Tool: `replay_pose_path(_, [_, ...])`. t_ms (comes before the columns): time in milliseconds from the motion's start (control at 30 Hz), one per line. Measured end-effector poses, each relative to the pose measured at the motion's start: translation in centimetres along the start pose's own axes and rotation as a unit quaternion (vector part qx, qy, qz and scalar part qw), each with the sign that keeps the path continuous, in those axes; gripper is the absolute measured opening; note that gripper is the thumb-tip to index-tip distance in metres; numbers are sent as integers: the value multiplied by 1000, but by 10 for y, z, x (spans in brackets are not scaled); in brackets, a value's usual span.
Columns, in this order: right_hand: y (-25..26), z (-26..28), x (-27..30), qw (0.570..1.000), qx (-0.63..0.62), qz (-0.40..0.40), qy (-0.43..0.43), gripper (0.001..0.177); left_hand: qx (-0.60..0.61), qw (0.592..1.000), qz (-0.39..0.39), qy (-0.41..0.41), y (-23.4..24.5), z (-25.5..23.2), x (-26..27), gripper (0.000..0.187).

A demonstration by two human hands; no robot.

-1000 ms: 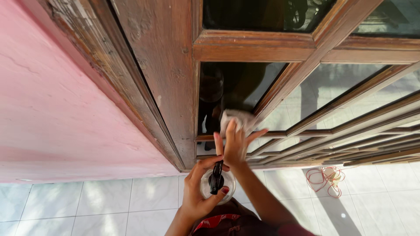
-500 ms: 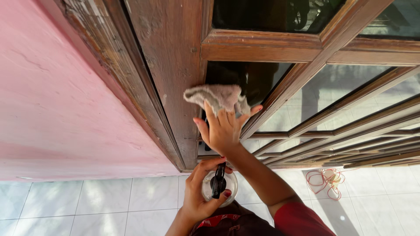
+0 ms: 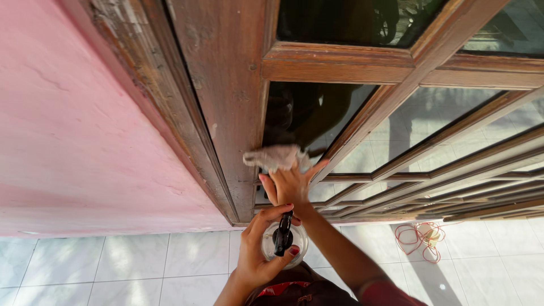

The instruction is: The person cleans the glass panes of a wooden door using a spray bottle and a cloth, wiping individual sections.

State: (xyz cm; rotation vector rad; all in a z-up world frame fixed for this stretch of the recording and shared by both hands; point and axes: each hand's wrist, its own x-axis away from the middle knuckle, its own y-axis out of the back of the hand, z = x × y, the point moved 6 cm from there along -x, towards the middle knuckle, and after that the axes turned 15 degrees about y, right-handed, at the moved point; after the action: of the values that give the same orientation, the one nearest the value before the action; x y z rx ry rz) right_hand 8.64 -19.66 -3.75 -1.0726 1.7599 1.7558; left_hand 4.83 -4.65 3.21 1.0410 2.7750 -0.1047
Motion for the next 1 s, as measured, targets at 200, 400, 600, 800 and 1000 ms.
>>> replay_pose_path(200, [82,-11,-120,991,103,-83,32,45,-10,1000,17,18,-13,3,-6,61])
replay_pose_path(400, [119,-38,-119,978,130,-160,-39,39,-7,1000,23,10,-17,3,-14,61])
replay_pose_path(600, [81,-46,-62,982,163,-75,-58,57,-32,999,29,-1,-22,8,-17,60])
replay_pose_path(800, [-20,-27,70,988,99,50,-108,40,-18,999,43,-7,-23,9,-17,63])
replay_pose_path(1000, [-37,-18,116,994,83,31,-70,32,-28,999,34,-11,-19,8,-17,62])
